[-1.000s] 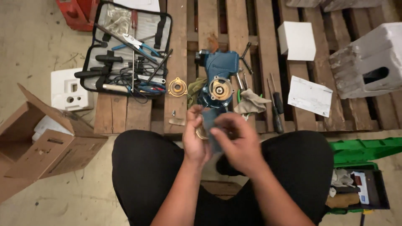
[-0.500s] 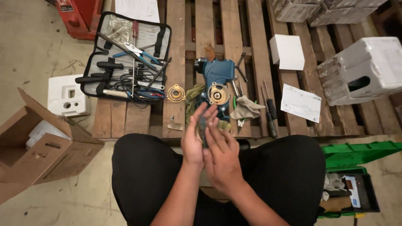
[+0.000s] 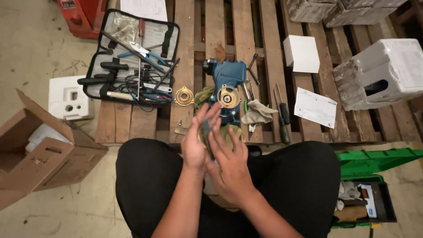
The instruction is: The person sits on the floor and uses a sanding block to clean a brass gear. They rub the sanding block over the gear's teeth and surfaces, then inspect it by hand before continuing to sand.
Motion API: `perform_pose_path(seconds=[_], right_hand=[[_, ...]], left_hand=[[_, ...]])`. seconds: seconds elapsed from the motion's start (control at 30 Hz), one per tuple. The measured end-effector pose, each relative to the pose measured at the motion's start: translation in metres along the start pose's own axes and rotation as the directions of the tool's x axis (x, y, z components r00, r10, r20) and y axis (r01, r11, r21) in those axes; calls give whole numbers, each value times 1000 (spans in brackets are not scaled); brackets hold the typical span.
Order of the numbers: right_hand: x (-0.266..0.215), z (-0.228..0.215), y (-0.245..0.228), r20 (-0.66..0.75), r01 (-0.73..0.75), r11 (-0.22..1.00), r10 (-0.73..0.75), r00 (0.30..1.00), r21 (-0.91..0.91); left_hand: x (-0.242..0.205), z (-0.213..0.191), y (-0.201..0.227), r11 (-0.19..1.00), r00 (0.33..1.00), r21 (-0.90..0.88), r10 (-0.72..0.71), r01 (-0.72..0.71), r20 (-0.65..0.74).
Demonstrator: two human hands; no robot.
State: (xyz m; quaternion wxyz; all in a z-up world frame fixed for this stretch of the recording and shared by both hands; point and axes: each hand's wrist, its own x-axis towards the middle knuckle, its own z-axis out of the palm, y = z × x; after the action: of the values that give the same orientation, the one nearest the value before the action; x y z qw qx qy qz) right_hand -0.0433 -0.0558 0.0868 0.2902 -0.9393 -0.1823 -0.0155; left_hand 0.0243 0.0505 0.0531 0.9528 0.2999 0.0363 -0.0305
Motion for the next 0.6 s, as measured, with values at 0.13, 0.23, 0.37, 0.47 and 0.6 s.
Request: perform_pose_path(seconds=[0.13, 0.23, 0.37, 0.47, 0.6], right_hand=[[-1, 7, 7, -46, 17, 1000, -18, 999, -17], [2, 4, 2, -120, 38, 999, -39, 992, -9], [-4, 15, 13, -64, 7, 998, -11, 998, -58], [0, 13, 12, -81, -9, 1000, 8, 997, -22], [-14, 10, 6, -36, -2, 1000, 3, 999, 11]], left_hand=[[-7, 3, 1, 992, 998, 125, -42, 35, 54], [-7, -3, -4, 990, 986, -88, -100, 112, 131], [-3, -2, -4, 998, 995, -13, -67, 68, 75], [-3, -3, -8, 992, 990, -54, -112, 117, 90], [-1, -14, -10, 998, 991, -8, -58, 59, 122]])
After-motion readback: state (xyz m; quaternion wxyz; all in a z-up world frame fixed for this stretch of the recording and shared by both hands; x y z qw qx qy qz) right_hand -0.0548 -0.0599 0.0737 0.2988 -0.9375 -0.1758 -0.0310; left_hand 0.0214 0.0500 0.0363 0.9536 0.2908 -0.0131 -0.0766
